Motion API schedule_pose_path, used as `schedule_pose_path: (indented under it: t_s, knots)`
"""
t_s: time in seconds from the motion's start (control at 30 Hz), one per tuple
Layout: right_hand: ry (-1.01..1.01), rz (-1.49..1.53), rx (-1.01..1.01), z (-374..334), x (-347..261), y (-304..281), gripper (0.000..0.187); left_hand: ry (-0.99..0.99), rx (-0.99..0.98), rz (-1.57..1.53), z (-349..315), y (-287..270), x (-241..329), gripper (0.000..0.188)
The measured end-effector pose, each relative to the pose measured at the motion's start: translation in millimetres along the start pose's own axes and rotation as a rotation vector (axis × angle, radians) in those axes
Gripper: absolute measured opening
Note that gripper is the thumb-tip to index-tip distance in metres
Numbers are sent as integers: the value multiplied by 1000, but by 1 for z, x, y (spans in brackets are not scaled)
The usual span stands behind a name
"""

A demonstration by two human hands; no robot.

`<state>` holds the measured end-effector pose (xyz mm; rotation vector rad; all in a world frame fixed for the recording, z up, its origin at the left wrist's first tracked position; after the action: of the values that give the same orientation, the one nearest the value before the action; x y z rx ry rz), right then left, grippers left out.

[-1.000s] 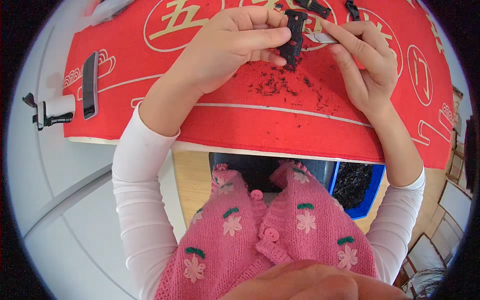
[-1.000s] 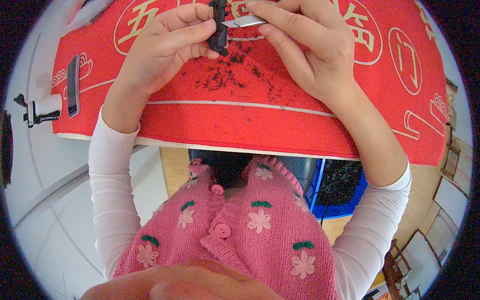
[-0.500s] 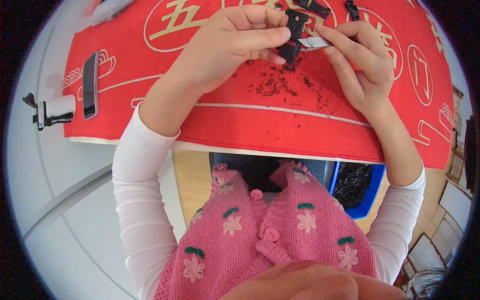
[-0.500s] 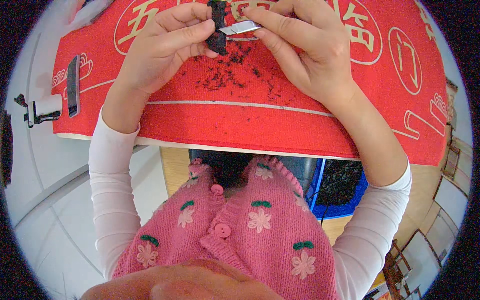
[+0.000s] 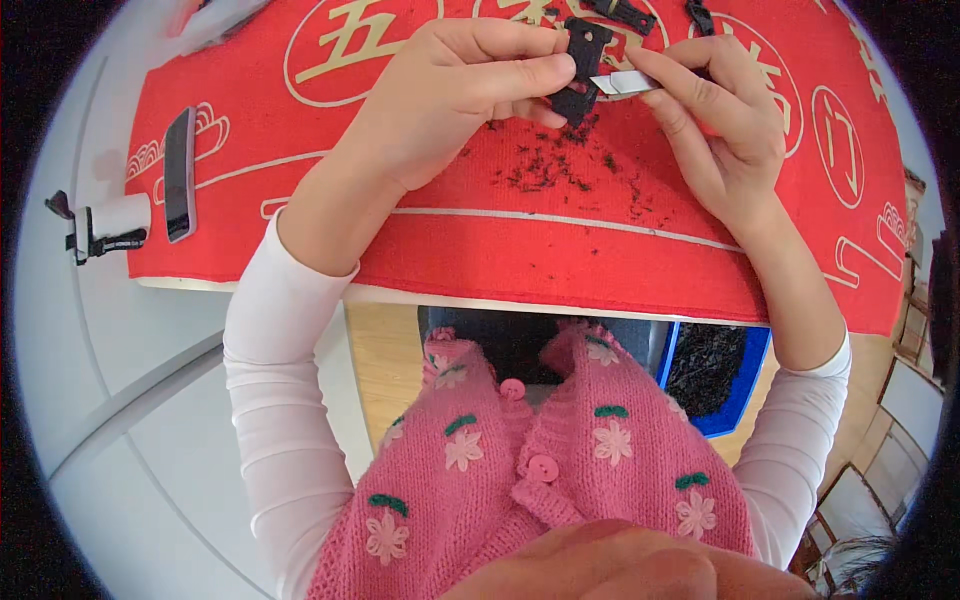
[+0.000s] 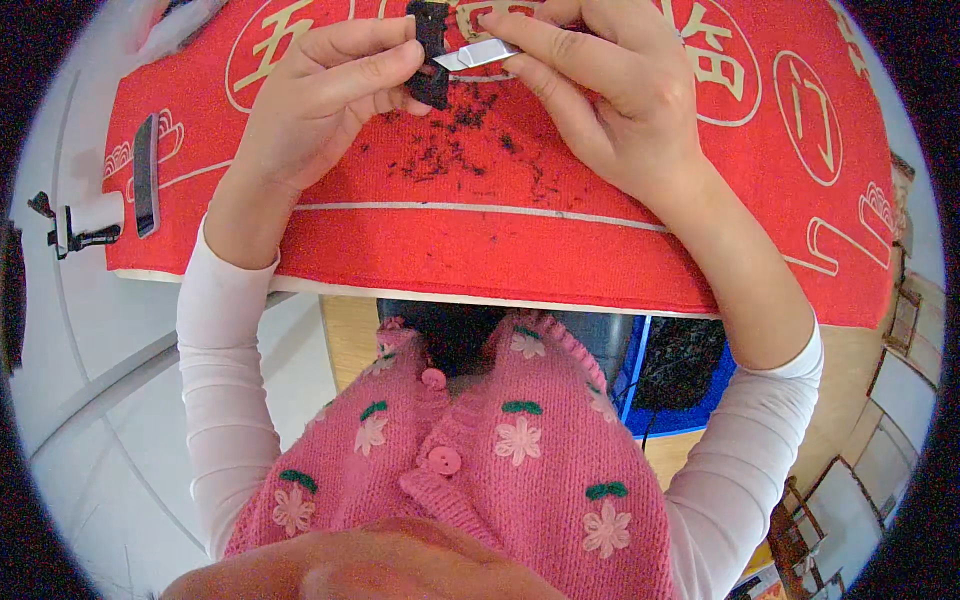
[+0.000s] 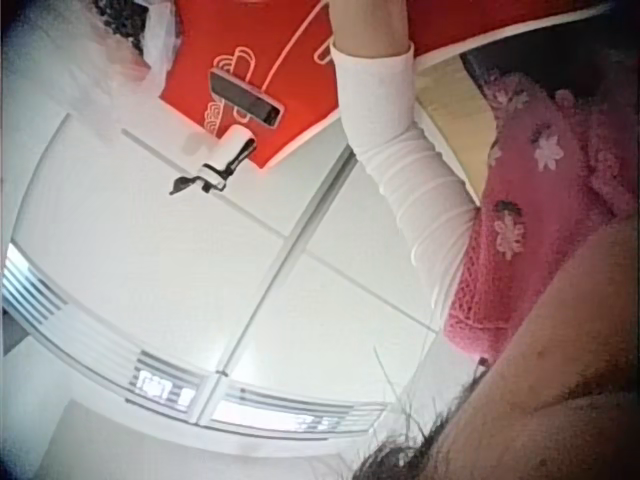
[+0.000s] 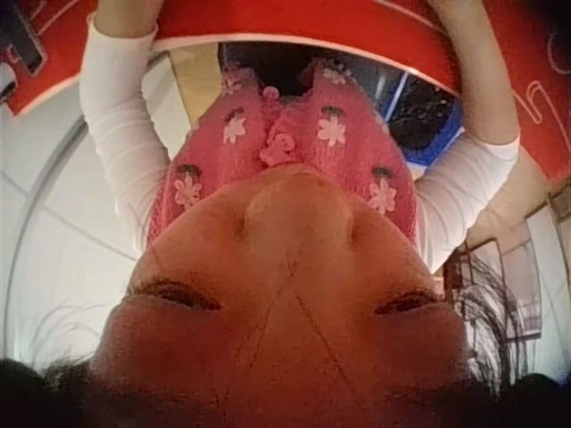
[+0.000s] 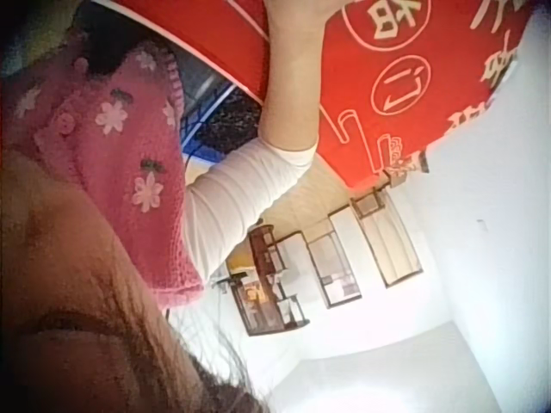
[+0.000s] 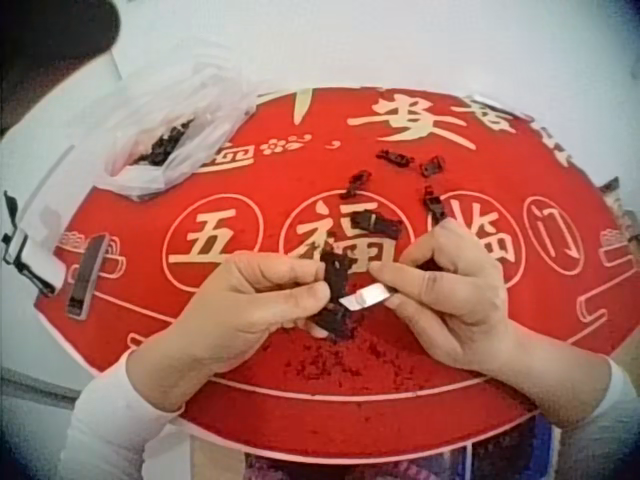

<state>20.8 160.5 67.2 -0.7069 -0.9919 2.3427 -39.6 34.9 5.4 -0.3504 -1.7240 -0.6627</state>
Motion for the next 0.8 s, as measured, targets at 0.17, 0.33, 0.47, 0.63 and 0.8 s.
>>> schedule_pose_path:
  t_s: [0.17, 0.33, 0.47, 0.63, 0.8]
  knots:
    - [-2, 18, 45, -6, 11, 4, 27, -25, 11, -5, -1, 0, -1, 12]
    - [3, 86, 184, -16, 23, 2, 28, 0, -86, -14, -2, -1, 2, 13]
    - [4, 139, 298, -20, 28, -3, 28, 52, -161, -14, -3, 1, 6, 15]
    - [158, 477, 450, -23, 35, -13, 25, 30, -171, -46, -1, 1, 4, 19]
    - [414, 1858, 196, -24, 0, -4, 15, 30, -180, -92, 2, -4, 5, 23]
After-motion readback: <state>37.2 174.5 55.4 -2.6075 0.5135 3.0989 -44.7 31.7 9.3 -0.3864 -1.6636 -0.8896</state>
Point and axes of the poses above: each hand's wrist, its own z-axis towards the middle knuckle, its own y-axis out of the palm, x = y × z, the point moved 6 cm from there along z, towards the middle knuckle, and after that the axes turned 5 degrees about z, right-handed, at the moved point
